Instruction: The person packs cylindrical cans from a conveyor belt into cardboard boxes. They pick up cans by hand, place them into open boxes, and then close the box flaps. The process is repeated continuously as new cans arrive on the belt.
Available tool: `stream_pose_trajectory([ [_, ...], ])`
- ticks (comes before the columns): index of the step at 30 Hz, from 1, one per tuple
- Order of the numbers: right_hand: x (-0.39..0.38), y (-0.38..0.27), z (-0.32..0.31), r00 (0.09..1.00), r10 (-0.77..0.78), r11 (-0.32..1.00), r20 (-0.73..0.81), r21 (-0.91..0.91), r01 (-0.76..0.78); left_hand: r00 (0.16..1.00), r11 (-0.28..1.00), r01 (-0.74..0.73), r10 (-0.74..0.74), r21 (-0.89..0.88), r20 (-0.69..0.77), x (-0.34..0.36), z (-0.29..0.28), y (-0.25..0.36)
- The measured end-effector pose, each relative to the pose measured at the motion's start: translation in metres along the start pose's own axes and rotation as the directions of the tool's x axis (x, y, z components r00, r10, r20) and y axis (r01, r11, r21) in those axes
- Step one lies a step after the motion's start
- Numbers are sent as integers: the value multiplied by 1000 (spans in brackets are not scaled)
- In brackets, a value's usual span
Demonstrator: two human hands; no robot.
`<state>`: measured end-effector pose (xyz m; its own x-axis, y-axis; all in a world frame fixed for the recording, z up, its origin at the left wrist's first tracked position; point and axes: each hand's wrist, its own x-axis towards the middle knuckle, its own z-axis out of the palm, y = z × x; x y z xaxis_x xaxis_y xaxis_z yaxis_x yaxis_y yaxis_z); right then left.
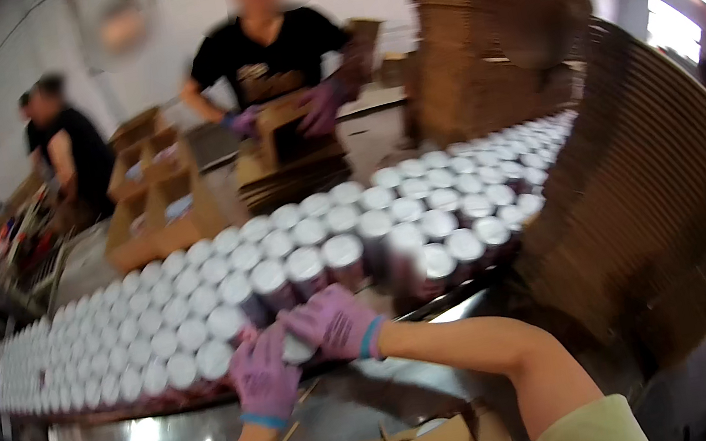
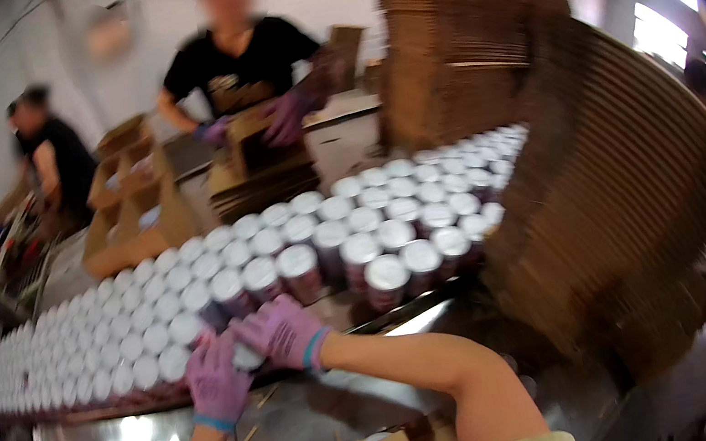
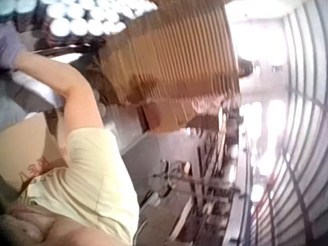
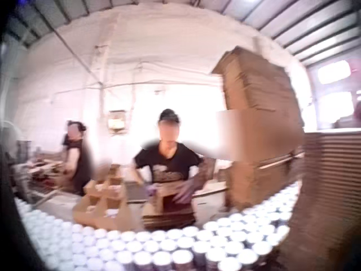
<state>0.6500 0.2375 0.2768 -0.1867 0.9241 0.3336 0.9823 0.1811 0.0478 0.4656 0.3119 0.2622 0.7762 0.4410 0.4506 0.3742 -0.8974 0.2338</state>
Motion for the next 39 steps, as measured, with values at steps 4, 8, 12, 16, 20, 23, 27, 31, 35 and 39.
stream_pose_trajectory([
  [4, -42, -19, -52, 987, -58, 998, -149, -5, 58, 995, 994, -44, 35, -103, -91, -17, -34, 38],
  [8, -103, -52, -66, 794, -10, 775, 607, 506, -378, 927, 819, 59, 168, -571, 336, -36, -57, 59],
  [12, -116, -47, -66, 593, -350, 303, 725, 687, -661, 628, 701, 416, 239, -579, 741, -78, -55, 62],
  [16, -133, -55, -83, 371, -331, 112, 868, 426, -898, 514, 831, 454, 48, -320, 856, -81, -94, 105],
  [20, -145, -76, -50, 649, -194, 82, 736, 671, -737, 434, 815, 508, 37, -279, 900, -95, -109, 111],
  [23, -132, -95, -30, 732, -208, 25, 649, 752, -659, 480, 805, 550, -85, -224, 873, -112, -121, 118],
  [27, -126, -102, -53, 666, -310, 24, 679, 706, -708, 549, 727, 619, -129, -298, 826, -127, -135, 129],
  [31, -125, -116, -79, 623, -250, -129, 741, 612, -780, 605, 719, 595, -106, -360, 789, -149, -138, 130],
  [35, -138, -124, -64, 560, -377, 10, 737, 608, -794, 625, 780, 530, -94, -332, 775, -153, -149, 144],
  [39, -122, -142, -125, 233, -478, 261, 847, 390, -883, 775, 335, 452, -606, -827, 178, -192, -120, 151],
])
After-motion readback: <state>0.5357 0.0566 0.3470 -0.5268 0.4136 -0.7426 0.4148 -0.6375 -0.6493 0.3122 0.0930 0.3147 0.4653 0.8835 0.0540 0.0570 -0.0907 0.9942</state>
